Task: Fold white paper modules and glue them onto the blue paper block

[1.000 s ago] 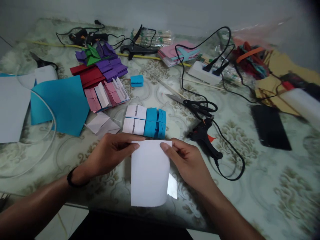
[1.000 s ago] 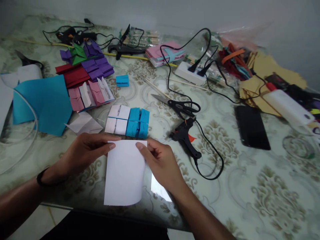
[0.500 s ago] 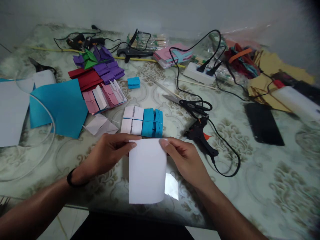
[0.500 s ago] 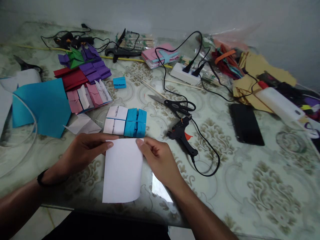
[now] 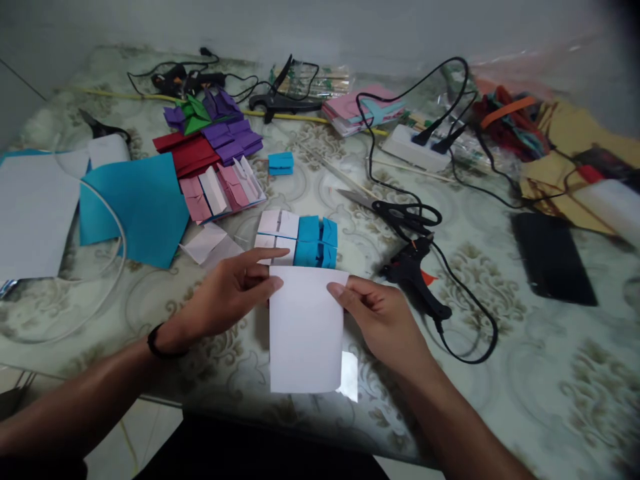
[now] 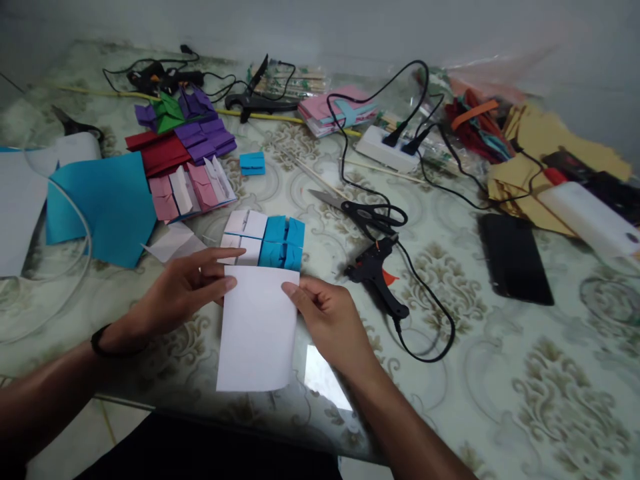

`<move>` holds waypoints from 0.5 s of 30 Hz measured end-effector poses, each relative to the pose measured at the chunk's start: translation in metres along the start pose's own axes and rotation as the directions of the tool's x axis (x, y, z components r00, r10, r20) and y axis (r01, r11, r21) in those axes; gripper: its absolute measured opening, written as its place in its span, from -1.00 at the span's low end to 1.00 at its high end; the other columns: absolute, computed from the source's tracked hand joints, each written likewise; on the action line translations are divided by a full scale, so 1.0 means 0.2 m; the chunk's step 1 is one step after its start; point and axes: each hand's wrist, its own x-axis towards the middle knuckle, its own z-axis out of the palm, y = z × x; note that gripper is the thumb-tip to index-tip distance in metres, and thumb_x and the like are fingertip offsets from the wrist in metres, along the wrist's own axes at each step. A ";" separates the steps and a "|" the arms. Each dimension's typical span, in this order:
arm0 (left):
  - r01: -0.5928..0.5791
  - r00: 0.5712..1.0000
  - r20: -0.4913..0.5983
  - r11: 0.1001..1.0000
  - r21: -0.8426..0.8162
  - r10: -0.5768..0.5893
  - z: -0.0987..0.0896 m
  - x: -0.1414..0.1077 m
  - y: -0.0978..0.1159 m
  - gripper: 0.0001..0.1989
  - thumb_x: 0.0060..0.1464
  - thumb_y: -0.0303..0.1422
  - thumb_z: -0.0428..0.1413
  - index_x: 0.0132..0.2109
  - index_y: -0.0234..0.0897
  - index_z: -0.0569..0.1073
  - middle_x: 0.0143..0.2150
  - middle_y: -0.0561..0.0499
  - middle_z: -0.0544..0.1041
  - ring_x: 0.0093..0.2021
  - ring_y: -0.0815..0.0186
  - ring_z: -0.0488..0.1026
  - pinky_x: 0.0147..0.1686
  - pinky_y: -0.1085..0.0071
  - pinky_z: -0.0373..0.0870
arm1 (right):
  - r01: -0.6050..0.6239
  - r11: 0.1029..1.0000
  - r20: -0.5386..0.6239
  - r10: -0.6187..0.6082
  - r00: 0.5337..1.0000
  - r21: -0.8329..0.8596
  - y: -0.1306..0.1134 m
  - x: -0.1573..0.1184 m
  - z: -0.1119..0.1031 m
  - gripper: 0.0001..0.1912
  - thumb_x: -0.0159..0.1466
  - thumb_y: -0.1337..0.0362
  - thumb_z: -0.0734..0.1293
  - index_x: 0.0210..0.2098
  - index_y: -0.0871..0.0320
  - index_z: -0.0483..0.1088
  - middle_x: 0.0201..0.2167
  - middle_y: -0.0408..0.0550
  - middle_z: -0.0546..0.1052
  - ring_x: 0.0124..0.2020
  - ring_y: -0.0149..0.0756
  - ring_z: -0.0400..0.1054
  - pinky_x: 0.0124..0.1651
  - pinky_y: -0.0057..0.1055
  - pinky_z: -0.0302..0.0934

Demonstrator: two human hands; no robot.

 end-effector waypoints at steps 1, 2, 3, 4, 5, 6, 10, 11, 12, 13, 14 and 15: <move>0.024 0.998 0.054 0.998 -0.049 -0.022 0.01 0.00 0.01 -0.48 0.25 -0.31 0.23 0.32 -0.20 0.42 -0.39 0.11 0.60 -0.39 0.35 0.54 -0.40 0.49 0.49 | 0.001 1.000 -0.014 -0.001 1.000 0.005 0.00 0.00 0.00 -0.63 0.27 -0.02 0.40 -0.45 0.15 0.52 -0.54 -0.16 0.42 -0.50 -0.33 0.20 -0.43 -0.41 0.09; 0.056 0.993 0.112 0.994 -0.095 -0.046 0.01 -0.01 0.01 -0.48 0.24 -0.32 0.23 0.31 -0.20 0.40 -0.34 0.08 0.63 -0.35 0.32 0.58 -0.38 0.48 0.50 | 0.003 1.000 -0.027 -0.003 1.000 0.009 0.00 0.00 -0.01 -0.63 0.27 -0.02 0.41 -0.45 0.14 0.52 -0.54 -0.15 0.44 -0.50 -0.33 0.22 -0.43 -0.41 0.11; 0.089 0.985 0.161 0.987 -0.134 -0.067 0.02 -0.01 0.01 -0.51 0.23 -0.33 0.24 0.27 -0.21 0.39 -0.29 0.05 0.66 -0.30 0.28 0.62 -0.36 0.46 0.52 | 0.008 1.000 -0.038 -0.007 0.999 0.013 0.01 0.00 -0.01 -0.63 0.27 -0.02 0.42 -0.47 0.14 0.52 -0.54 -0.15 0.45 -0.50 -0.32 0.23 -0.43 -0.41 0.12; 0.113 0.978 0.194 0.981 -0.157 -0.082 0.03 -0.01 0.00 -0.55 0.23 -0.33 0.24 0.23 -0.21 0.39 -0.26 0.02 0.68 -0.25 0.23 0.64 -0.34 0.44 0.53 | 0.014 1.000 -0.046 -0.013 0.999 0.017 0.02 0.00 -0.01 -0.62 0.27 -0.02 0.42 -0.49 0.14 0.50 -0.54 -0.15 0.45 -0.50 -0.32 0.23 -0.43 -0.41 0.13; 0.127 0.974 0.210 0.977 -0.169 -0.090 0.04 -0.02 -0.01 -0.61 0.24 -0.33 0.23 0.17 -0.21 0.40 -0.23 0.00 0.70 -0.23 0.20 0.66 -0.34 0.43 0.54 | 0.020 0.999 -0.050 -0.019 0.999 0.025 0.02 0.00 -0.01 -0.61 0.28 -0.02 0.42 -0.50 0.13 0.49 -0.54 -0.14 0.46 -0.49 -0.31 0.25 -0.42 -0.41 0.14; 0.131 0.972 0.214 0.976 -0.172 -0.092 0.04 -0.02 -0.02 -0.67 0.25 -0.33 0.22 0.12 -0.21 0.40 -0.22 -0.01 0.71 -0.22 0.18 0.67 -0.34 0.42 0.54 | 0.027 0.999 -0.050 -0.025 0.998 0.038 0.03 0.00 -0.01 -0.61 0.29 -0.02 0.42 -0.49 0.13 0.49 -0.53 -0.14 0.47 -0.48 -0.30 0.27 -0.41 -0.41 0.16; 0.095 0.983 0.170 0.989 -0.117 -0.074 0.05 -0.03 -0.03 -0.74 0.27 -0.32 0.20 0.06 -0.22 0.39 -0.26 -0.02 0.71 -0.23 0.16 0.68 -0.37 0.42 0.52 | 0.038 0.997 -0.046 -0.035 0.998 0.062 0.05 0.00 -0.01 -0.62 0.33 -0.03 0.41 -0.43 0.14 0.52 -0.50 -0.14 0.48 -0.45 -0.29 0.31 -0.37 -0.41 0.19; 0.083 0.986 0.155 0.992 -0.095 -0.068 0.05 -0.03 -0.03 -0.74 0.27 -0.32 0.20 0.06 -0.22 0.39 -0.28 -0.02 0.71 -0.24 0.16 0.67 -0.37 0.42 0.51 | 0.039 0.997 -0.048 -0.036 0.998 0.061 0.05 0.00 -0.01 -0.61 0.34 -0.03 0.41 -0.44 0.14 0.50 -0.50 -0.14 0.48 -0.45 -0.30 0.29 -0.37 -0.42 0.18; 0.074 0.988 0.140 0.994 -0.076 -0.063 0.05 -0.03 -0.03 -0.75 0.28 -0.32 0.20 0.06 -0.23 0.40 -0.28 -0.02 0.71 -0.24 0.17 0.67 -0.37 0.41 0.51 | 0.038 0.998 -0.046 -0.036 0.998 0.057 0.04 0.00 -0.01 -0.60 0.34 -0.03 0.40 -0.45 0.14 0.49 -0.51 -0.14 0.46 -0.46 -0.31 0.28 -0.38 -0.43 0.18; 0.067 0.990 0.127 0.996 -0.062 -0.059 0.05 -0.04 -0.02 -0.75 0.28 -0.32 0.20 0.05 -0.23 0.41 -0.29 -0.01 0.70 -0.24 0.17 0.67 -0.37 0.41 0.50 | 0.035 0.998 -0.039 -0.033 0.999 0.054 0.04 0.00 0.00 -0.58 0.35 -0.04 0.40 -0.46 0.14 0.48 -0.51 -0.15 0.46 -0.47 -0.32 0.27 -0.40 -0.44 0.17; 0.060 0.992 0.116 0.997 -0.051 -0.054 0.05 -0.04 -0.02 -0.76 0.28 -0.31 0.20 0.05 -0.24 0.42 -0.31 -0.01 0.70 -0.25 0.17 0.66 -0.37 0.41 0.50 | 0.029 0.998 -0.028 -0.028 0.999 0.052 0.03 0.00 0.00 -0.58 0.35 -0.04 0.40 -0.46 0.14 0.47 -0.52 -0.14 0.46 -0.47 -0.32 0.27 -0.41 -0.44 0.17; 0.053 0.993 0.105 0.998 -0.045 -0.048 0.05 -0.04 -0.02 -0.75 0.27 -0.30 0.20 0.04 -0.25 0.42 -0.33 0.00 0.69 -0.27 0.18 0.65 -0.38 0.41 0.49 | 0.021 0.998 -0.012 -0.020 1.000 0.052 0.03 0.00 0.00 -0.58 0.35 -0.05 0.39 -0.45 0.14 0.48 -0.51 -0.14 0.47 -0.46 -0.32 0.28 -0.41 -0.45 0.18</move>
